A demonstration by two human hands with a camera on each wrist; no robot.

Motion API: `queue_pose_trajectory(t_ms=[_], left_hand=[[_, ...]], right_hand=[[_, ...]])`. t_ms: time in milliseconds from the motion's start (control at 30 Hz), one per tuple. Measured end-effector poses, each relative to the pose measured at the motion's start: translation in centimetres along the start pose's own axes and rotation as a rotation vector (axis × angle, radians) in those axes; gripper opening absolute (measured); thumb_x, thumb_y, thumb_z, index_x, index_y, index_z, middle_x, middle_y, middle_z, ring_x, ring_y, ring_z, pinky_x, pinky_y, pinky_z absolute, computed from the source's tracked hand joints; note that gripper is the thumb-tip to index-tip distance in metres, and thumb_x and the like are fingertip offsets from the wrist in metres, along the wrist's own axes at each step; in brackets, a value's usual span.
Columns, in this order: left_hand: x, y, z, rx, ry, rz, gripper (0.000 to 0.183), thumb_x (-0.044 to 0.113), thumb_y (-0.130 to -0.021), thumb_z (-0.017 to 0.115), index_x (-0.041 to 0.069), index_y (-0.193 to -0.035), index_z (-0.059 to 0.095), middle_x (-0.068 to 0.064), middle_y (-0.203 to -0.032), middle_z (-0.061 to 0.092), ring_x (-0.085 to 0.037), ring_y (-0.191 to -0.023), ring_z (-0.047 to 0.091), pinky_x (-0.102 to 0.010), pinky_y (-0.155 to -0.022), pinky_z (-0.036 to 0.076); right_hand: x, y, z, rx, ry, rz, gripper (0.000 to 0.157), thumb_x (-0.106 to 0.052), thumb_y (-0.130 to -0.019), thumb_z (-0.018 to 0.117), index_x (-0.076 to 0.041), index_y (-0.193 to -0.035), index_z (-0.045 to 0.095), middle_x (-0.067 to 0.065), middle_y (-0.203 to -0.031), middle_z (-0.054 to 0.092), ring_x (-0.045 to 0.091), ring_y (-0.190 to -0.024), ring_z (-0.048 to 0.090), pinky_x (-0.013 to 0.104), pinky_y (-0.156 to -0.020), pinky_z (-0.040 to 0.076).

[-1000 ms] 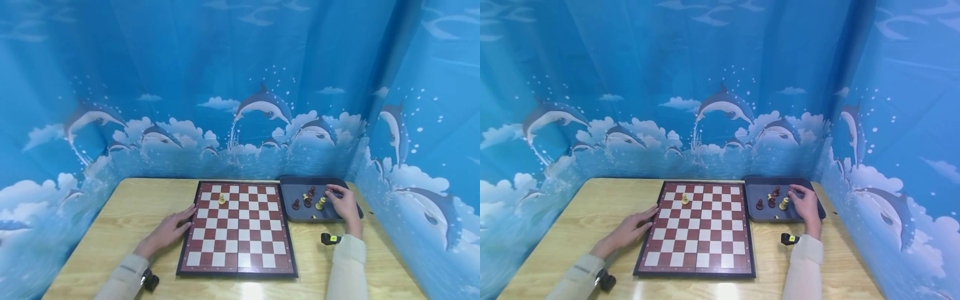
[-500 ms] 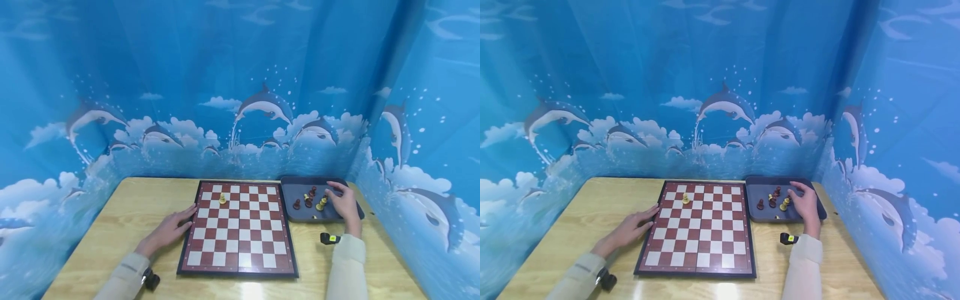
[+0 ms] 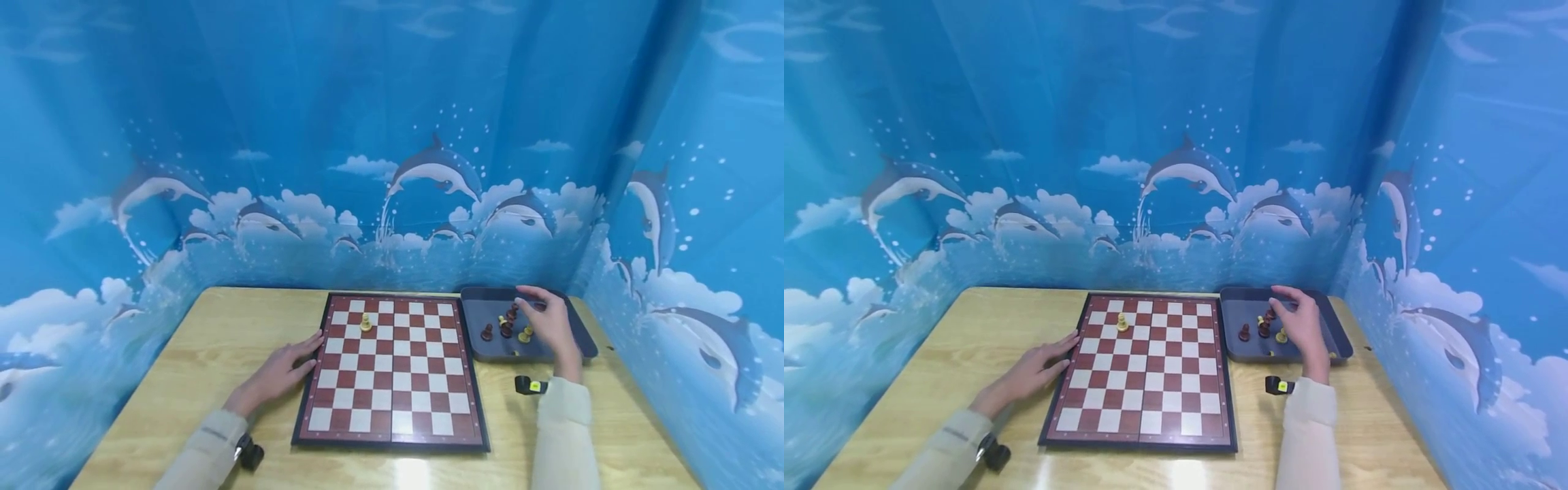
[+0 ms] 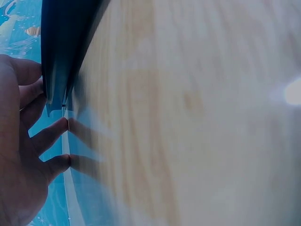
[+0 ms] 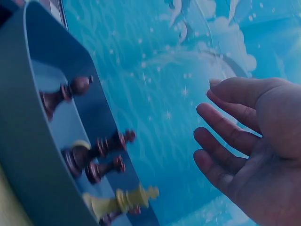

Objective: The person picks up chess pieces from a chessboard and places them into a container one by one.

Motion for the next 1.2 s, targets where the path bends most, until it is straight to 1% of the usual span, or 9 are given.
queue_pose_trajectory(t_ms=[133,300,433,533,633,833,933,1033,1200], left_hand=[[0.0,-0.1,0.0,0.000,0.002,0.000,0.051,0.034,-0.098,0.046,0.019,-0.144,0.034,-0.002,-0.152,0.027,-0.034,-0.134,0.033,-0.062,-0.107,0.022],[0.2,-0.3,-0.1,0.001,0.005,0.007,0.050,0.032,-0.098,0.047,0.019,-0.144,0.034,-0.002,-0.152,0.027,-0.033,-0.134,0.032,-0.061,-0.107,0.023],[0.1,-0.4,0.1,0.002,-0.004,0.007,0.050,0.032,-0.098,0.047,0.019,-0.145,0.034,-0.001,-0.152,0.026,-0.033,-0.134,0.032,-0.062,-0.107,0.021],[0.2,-0.4,0.2,0.006,-0.006,0.016,0.050,0.032,-0.097,0.047,0.018,-0.144,0.035,-0.002,-0.152,0.027,-0.034,-0.133,0.033,-0.062,-0.107,0.020],[0.2,-0.4,0.1,0.008,0.002,0.023,0.050,0.031,-0.097,0.048,0.017,-0.144,0.036,-0.003,-0.151,0.028,-0.036,-0.133,0.034,-0.063,-0.107,0.020],[0.2,-0.2,-0.2,0.016,0.002,0.024,0.050,0.029,-0.097,0.050,0.016,-0.143,0.037,-0.004,-0.151,0.029,-0.036,-0.132,0.035,-0.063,-0.107,0.020],[0.3,-0.1,-0.2,0.014,0.001,0.019,0.050,0.029,-0.096,0.050,0.016,-0.143,0.037,-0.003,-0.151,0.030,-0.036,-0.132,0.035,-0.063,-0.107,0.020],[0.2,0.0,-0.1,0.009,0.004,0.015,0.050,0.029,-0.096,0.050,0.016,-0.143,0.038,-0.003,-0.151,0.030,-0.036,-0.132,0.035,-0.064,-0.107,0.019],[0.2,0.2,-0.1,0.009,0.009,0.015,0.050,0.028,-0.096,0.050,0.015,-0.143,0.038,-0.004,-0.150,0.030,-0.037,-0.132,0.035,-0.064,-0.107,0.019]], right_hand=[[-1.5,-0.1,1.0,-0.045,-0.026,-0.044,0.038,-0.027,-0.092,0.059,-0.005,-0.123,0.059,0.016,-0.126,0.056,0.036,-0.116,0.050,0.053,-0.096,0.043],[-3.1,-0.6,2.6,-0.120,-0.074,-0.097,0.037,-0.027,-0.091,0.060,-0.008,-0.123,0.059,0.015,-0.127,0.056,0.032,-0.114,0.052,0.050,-0.093,0.045],[-4.2,-0.9,4.6,-0.213,-0.162,-0.096,0.040,-0.030,-0.090,0.061,-0.008,-0.124,0.059,0.013,-0.126,0.057,0.030,-0.114,0.054,0.045,-0.094,0.047],[-5.1,-1.0,6.6,-0.284,-0.208,-0.089,0.039,-0.030,-0.091,0.061,-0.008,-0.123,0.060,0.012,-0.122,0.059,0.026,-0.110,0.056,0.039,-0.092,0.050],[-6.5,-0.8,9.0,-0.378,-0.232,-0.108,0.033,-0.024,-0.091,0.061,-0.008,-0.120,0.061,0.014,-0.120,0.060,0.025,-0.107,0.058,0.038,-0.090,0.051],[-10.2,0.0,13.7,-0.649,-0.240,-0.108,0.031,-0.018,-0.094,0.056,-0.006,-0.123,0.060,0.020,-0.126,0.056,0.035,-0.110,0.056,0.047,-0.088,0.051],[-11.2,0.0,15.6,-0.736,-0.234,-0.109,0.030,-0.015,-0.095,0.054,-0.006,-0.123,0.059,0.020,-0.126,0.056,0.034,-0.111,0.055,0.048,-0.089,0.050],[-11.2,-0.3,17.4,-0.751,-0.239,-0.123,0.029,-0.012,-0.094,0.055,-0.004,-0.122,0.060,0.019,-0.123,0.058,0.032,-0.109,0.056,0.048,-0.088,0.050],[-10.3,-1.1,20.2,-0.732,-0.227,-0.154,0.030,-0.015,-0.093,0.058,-0.006,-0.122,0.061,0.009,-0.122,0.061,0.021,-0.107,0.057,0.038,-0.088,0.051]])
Point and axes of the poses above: each hand's wrist, its own y-axis away from the middle knuckle, its own z-axis out of the palm, x = y × z, the point moved 4 cm from there along -y, towards the middle knuckle
